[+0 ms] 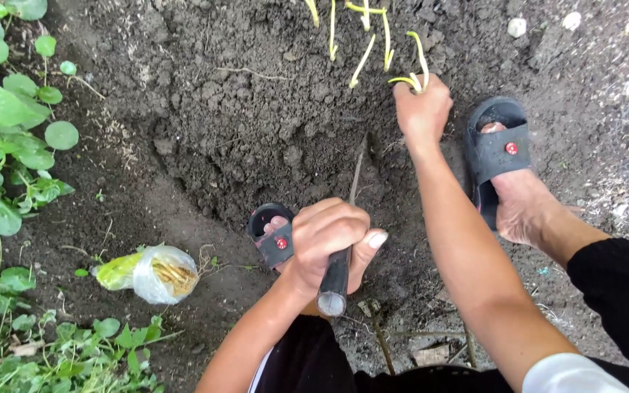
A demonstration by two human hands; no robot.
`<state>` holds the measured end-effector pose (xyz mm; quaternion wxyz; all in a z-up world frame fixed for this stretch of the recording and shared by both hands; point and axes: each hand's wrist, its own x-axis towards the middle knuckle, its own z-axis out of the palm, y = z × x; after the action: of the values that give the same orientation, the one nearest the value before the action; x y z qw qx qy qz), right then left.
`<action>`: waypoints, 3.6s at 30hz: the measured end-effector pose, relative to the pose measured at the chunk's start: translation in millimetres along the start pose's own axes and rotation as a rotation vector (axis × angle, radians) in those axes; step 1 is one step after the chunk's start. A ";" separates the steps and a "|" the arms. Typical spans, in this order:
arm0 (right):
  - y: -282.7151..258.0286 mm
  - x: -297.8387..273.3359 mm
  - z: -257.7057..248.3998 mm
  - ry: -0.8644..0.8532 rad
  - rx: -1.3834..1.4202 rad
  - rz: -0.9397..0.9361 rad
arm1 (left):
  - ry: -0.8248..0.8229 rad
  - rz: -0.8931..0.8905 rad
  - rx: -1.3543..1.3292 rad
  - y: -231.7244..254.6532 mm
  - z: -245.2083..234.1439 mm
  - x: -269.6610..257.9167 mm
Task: The person plants small green shoots into a prepared soil bed. They use a knife to make holes, place the shoots, and cover the roots with soil. The person retrieves additional shoots from a plastic bag and continues planting in a row.
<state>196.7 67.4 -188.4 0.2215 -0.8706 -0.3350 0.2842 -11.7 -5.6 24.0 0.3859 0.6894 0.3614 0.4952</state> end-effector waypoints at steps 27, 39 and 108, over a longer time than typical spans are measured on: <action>-34.6 -124.8 57.0 -0.577 0.684 -0.140 | 0.235 0.102 0.408 -10.5 -60.7 -30.1; -21.3 -111.8 42.3 -0.456 0.544 -0.206 | 0.177 0.037 0.216 11.7 -61.6 -39.4; 4.0 -117.4 43.2 -0.250 0.148 -0.407 | 0.464 -0.129 -0.055 -1.4 -79.7 -41.3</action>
<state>98.6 -10.2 -182.1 0.2942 -0.7248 -0.5063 0.3630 -98.8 -27.5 22.9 0.3420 0.5221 0.4700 0.6242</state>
